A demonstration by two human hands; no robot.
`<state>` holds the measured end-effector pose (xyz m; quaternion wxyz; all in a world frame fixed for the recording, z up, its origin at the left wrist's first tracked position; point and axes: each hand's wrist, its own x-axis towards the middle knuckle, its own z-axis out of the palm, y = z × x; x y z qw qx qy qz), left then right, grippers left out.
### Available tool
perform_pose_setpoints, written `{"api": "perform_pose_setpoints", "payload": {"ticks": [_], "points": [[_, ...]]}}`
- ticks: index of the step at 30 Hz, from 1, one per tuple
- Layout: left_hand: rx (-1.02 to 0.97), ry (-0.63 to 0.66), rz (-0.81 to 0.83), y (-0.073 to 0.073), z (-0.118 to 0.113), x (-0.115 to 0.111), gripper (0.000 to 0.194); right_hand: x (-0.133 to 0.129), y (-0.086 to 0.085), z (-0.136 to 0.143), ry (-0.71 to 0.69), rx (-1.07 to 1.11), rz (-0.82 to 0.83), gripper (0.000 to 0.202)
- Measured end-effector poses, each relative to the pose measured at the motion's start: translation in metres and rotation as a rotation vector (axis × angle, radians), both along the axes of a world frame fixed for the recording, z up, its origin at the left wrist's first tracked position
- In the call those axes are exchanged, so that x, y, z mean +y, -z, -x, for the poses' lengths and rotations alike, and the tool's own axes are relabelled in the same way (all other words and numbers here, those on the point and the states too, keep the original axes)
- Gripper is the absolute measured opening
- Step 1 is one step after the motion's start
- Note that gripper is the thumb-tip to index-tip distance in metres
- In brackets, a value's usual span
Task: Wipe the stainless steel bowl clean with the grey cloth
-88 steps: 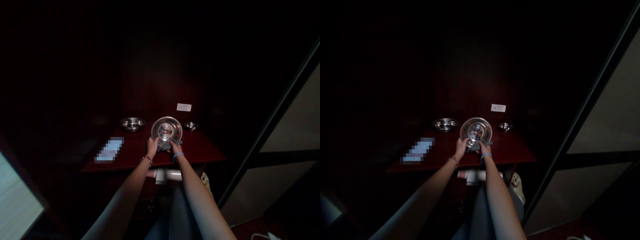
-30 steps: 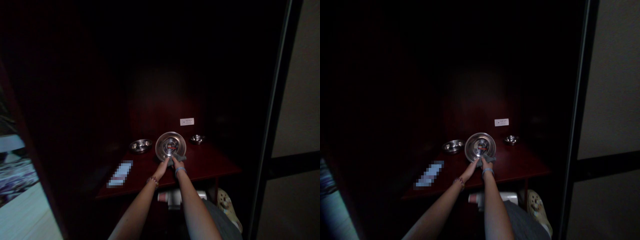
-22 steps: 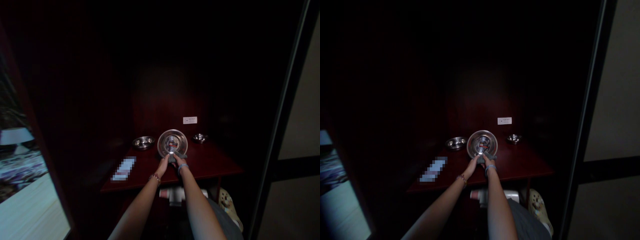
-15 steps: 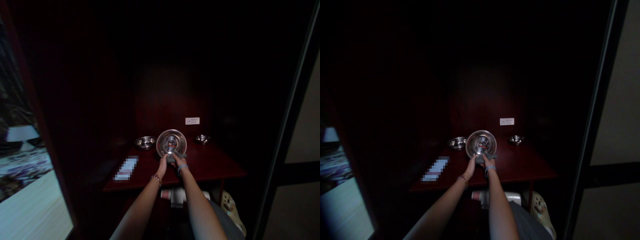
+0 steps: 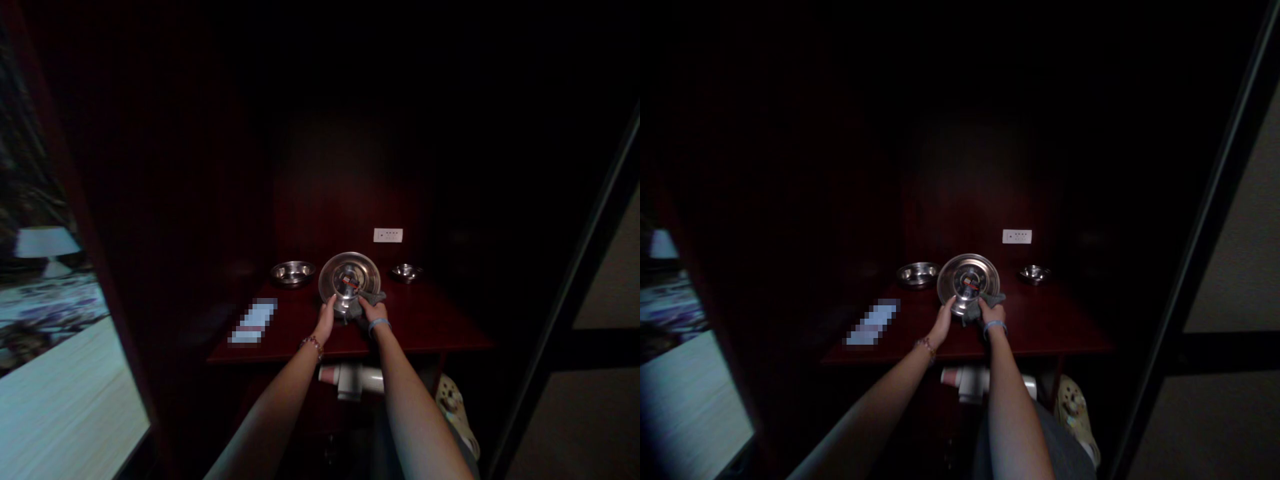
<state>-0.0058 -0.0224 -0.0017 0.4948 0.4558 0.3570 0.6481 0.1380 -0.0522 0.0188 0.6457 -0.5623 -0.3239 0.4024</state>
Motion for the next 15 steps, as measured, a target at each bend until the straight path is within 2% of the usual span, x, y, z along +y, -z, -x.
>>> {"api": "perform_pose_setpoints", "payload": {"ticks": [2,5,9,11,15], "points": [[0.024,0.052,0.006,0.001,-0.001,-0.002,0.047,-0.001,0.001,0.002,0.022,0.014,0.031,0.023],[0.170,0.160,0.017,0.004,-0.003,-0.003,0.057,0.000,0.004,0.005,0.020,0.147,0.070,0.026],[0.303,0.326,-0.122,0.009,-0.008,0.000,0.061,0.002,0.009,0.009,0.022,0.266,0.073,0.023],[0.368,0.342,-0.114,0.011,-0.008,0.003,0.058,0.002,0.009,0.012,0.021,0.250,0.081,0.020],[0.413,0.287,-0.034,0.016,-0.006,0.008,0.055,0.002,0.008,0.015,-0.010,0.228,0.078,0.014]]}}
